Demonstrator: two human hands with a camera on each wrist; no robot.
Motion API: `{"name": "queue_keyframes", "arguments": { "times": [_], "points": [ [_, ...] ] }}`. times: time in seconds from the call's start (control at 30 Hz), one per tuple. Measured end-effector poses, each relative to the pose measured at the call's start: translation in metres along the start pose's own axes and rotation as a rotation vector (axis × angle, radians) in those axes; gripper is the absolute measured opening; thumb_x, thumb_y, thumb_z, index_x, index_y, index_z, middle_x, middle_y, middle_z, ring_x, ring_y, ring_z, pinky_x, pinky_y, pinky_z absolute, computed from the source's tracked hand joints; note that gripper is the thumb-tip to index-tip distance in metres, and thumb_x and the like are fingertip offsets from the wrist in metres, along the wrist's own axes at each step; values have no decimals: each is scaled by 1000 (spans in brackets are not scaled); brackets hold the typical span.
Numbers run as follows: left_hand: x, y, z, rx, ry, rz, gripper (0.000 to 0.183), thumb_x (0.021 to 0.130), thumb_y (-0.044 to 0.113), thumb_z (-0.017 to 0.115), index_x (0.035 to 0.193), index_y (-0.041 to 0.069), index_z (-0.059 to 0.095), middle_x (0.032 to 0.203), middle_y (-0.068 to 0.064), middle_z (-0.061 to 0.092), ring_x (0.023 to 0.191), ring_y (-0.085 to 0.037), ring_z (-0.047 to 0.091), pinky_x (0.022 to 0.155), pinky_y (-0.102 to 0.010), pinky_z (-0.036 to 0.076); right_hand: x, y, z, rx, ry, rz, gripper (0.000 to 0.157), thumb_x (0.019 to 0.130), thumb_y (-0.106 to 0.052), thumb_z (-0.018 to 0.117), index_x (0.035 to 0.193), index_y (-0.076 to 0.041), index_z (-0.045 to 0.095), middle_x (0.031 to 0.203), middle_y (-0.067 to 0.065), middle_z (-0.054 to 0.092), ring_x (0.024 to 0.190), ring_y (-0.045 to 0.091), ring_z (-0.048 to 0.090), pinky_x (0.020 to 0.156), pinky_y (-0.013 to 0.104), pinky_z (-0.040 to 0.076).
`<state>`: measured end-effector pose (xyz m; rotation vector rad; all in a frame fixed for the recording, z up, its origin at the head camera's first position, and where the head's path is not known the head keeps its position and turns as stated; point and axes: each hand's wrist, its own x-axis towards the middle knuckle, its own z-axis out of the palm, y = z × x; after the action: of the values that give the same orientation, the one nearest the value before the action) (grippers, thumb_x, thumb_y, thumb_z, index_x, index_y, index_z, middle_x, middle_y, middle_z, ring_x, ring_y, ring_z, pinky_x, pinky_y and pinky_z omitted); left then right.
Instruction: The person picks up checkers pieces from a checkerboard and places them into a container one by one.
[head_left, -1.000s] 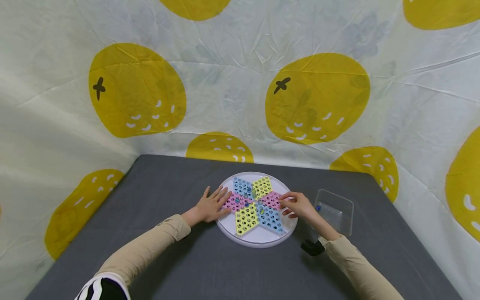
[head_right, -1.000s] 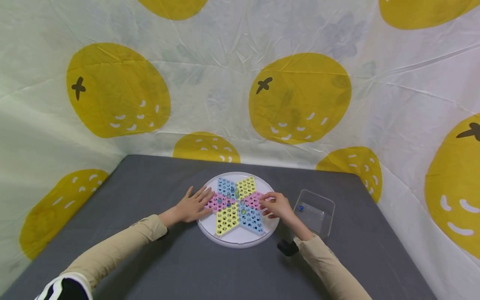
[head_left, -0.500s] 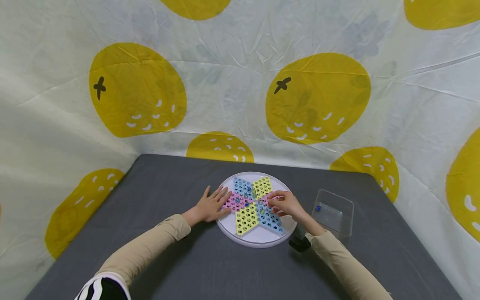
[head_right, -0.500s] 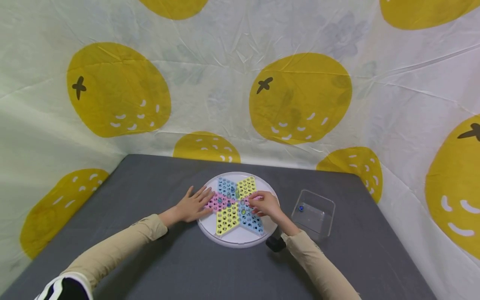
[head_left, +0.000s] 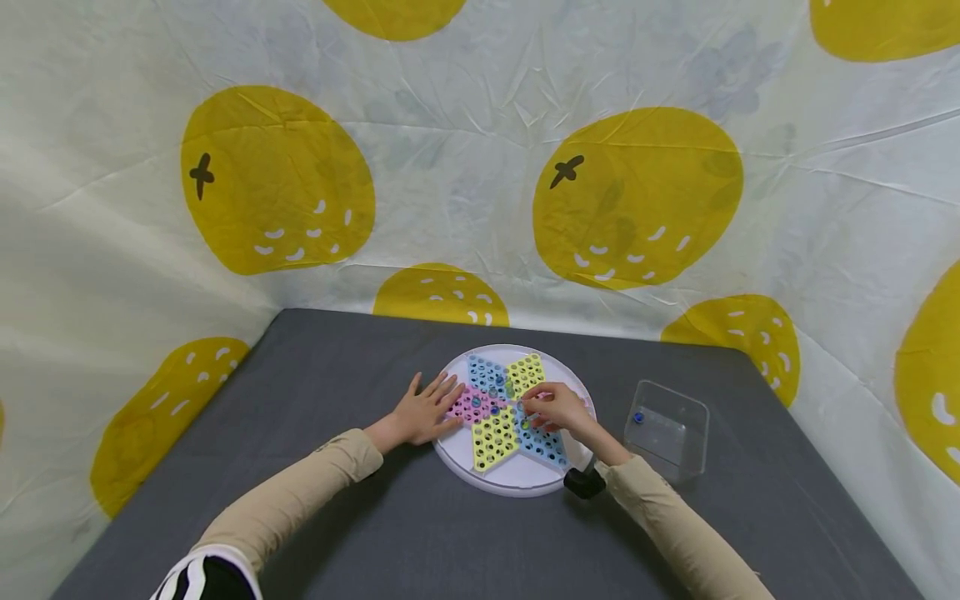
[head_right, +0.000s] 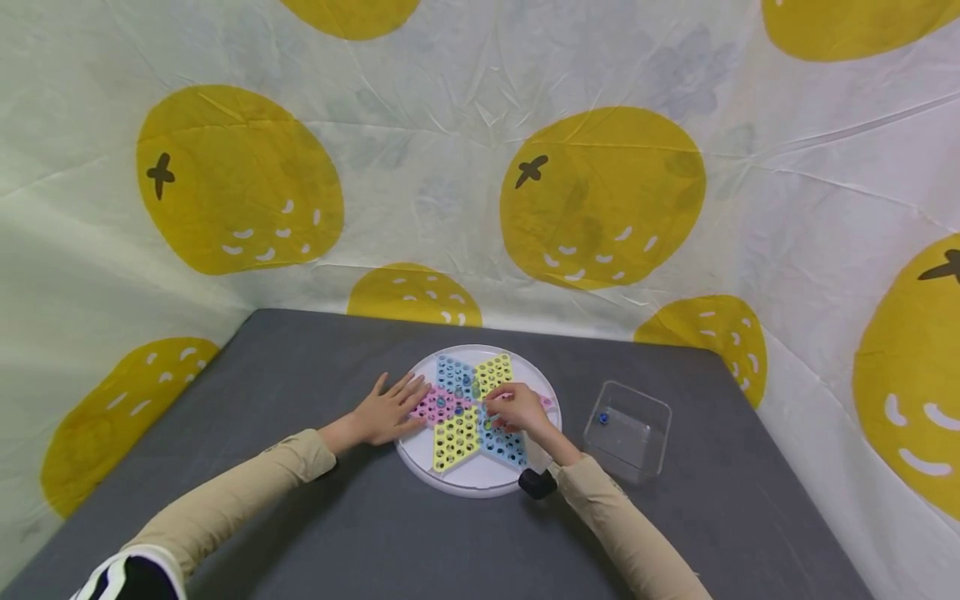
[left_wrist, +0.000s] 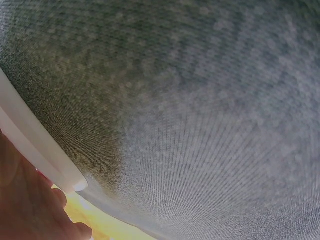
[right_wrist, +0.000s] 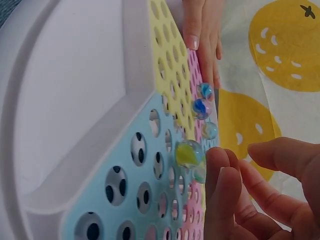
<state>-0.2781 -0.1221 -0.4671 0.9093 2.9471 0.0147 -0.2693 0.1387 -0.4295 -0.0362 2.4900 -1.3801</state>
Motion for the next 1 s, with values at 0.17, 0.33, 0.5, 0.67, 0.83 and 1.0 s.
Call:
{"name": "queue_keyframes", "arguments": {
  "times": [0.17, 0.33, 0.5, 0.67, 0.83, 1.0],
  "points": [
    [0, 0, 0, 7, -6, -5, 64, 91, 51, 33, 144, 16, 18, 150, -6, 18, 139, -25, 11, 106, -57, 7, 1, 4, 2, -9, -4, -8, 22, 82, -17, 61, 99, -3, 62, 78, 9, 66, 57, 13, 62, 51, 29, 51],
    [1, -2, 2, 2, 8, 8, 63, 92, 49, 34, 143, 15, 20, 150, -8, 19, 139, -27, 13, 106, -58, 6, -1, 5, 2, -17, -12, -28, 22, 82, -15, 61, 99, -2, 61, 78, 11, 66, 56, 13, 61, 50, 29, 50],
    [1, -2, 2, 1, 8, 8, 63, 92, 48, 34, 143, 15, 20, 150, -8, 19, 139, -27, 12, 106, -57, 5, -3, 5, 1, -21, -16, -11, 20, 82, -13, 62, 97, 0, 62, 75, 12, 66, 52, 11, 59, 48, 27, 49],
    [0, -1, 0, 3, 12, 9, 63, 92, 47, 35, 143, 14, 21, 149, -8, 20, 139, -27, 14, 106, -57, 6, -3, 9, 0, -63, -11, 29, 19, 82, -17, 63, 95, -3, 65, 69, 5, 64, 50, 8, 57, 46, 24, 47],
    [-1, 0, -2, -9, 4, 2, 63, 91, 49, 34, 143, 15, 21, 149, -8, 20, 139, -27, 14, 106, -58, 7, -3, 14, 1, -83, -44, 21, 19, 81, -17, 63, 94, -4, 65, 69, 5, 65, 50, 7, 56, 45, 22, 46],
    [2, -2, 3, 17, -16, -17, 65, 91, 53, 31, 144, 19, 16, 151, -4, 16, 140, -24, 10, 107, -56, 6, -5, 15, 3, -102, -53, 22, 16, 80, -17, 64, 92, -5, 65, 68, 3, 65, 51, 8, 56, 45, 21, 45]
  ]
}}
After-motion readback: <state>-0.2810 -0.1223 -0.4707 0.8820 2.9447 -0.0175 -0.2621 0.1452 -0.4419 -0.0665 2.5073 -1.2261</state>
